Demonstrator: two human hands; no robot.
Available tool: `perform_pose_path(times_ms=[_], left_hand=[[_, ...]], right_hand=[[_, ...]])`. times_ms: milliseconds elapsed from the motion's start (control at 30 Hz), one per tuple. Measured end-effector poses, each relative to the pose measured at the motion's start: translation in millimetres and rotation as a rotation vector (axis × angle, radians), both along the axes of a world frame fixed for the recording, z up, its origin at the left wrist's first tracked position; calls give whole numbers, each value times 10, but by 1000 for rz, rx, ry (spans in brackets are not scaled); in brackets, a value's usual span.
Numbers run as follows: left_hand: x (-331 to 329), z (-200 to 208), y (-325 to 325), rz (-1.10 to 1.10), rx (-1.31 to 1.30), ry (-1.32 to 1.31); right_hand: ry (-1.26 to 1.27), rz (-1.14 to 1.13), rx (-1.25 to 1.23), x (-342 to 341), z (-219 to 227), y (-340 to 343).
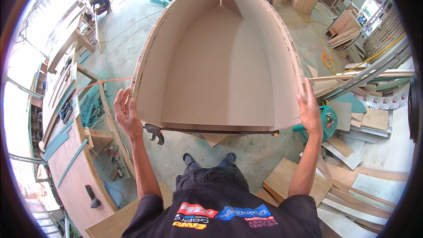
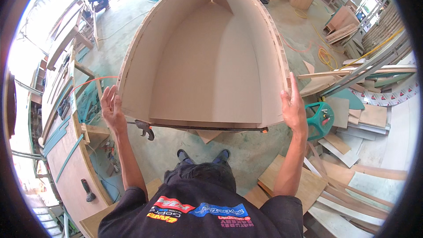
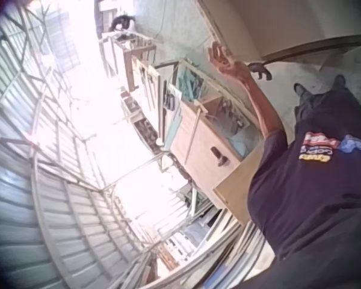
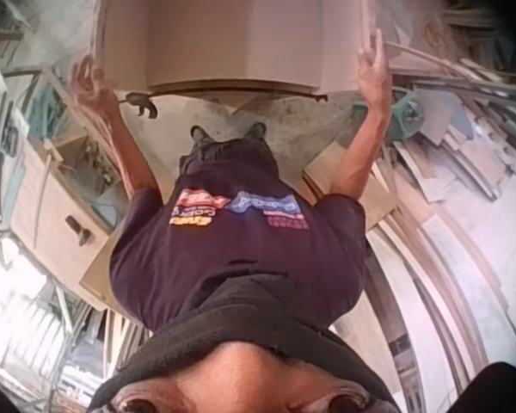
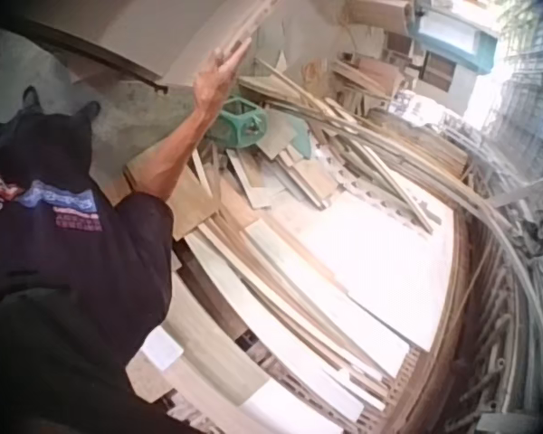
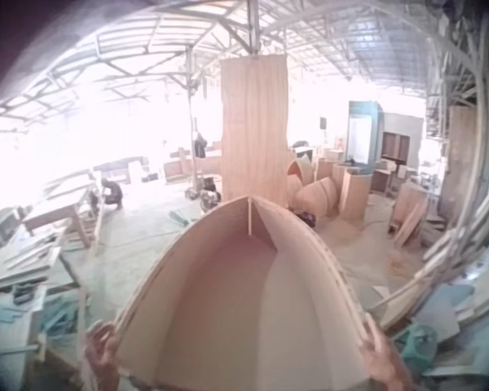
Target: The person measures a large curved wooden structure with a clamp and then moves to a workbench to select a thin wooden template. They place the template on the curved structure and use a marker to trace its outline onto the wood.
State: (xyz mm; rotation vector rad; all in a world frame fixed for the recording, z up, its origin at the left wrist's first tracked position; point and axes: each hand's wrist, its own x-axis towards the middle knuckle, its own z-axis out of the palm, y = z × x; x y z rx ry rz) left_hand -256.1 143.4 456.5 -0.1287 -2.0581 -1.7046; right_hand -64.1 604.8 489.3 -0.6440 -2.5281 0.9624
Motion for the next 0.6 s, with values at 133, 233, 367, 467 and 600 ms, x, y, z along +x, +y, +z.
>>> perform_pose_path(times_ms=[133,233,367,467,600], left_hand=[[4,-74,55,12,-63,63],[3,-43,55,27,-82,53],[53,-23,55,9,-111,28],[89,-26,17,0,-96,9],[28,-68,26,15,-97,40]], right_hand=[[-27,4,-9,3,8,-6],[8,-19,39,-12,-43,-49],[16,-41,28,-7,-68,-21],[-1,-47,42,-14,-39,-50],[61,-36,127,19,-122,47]])
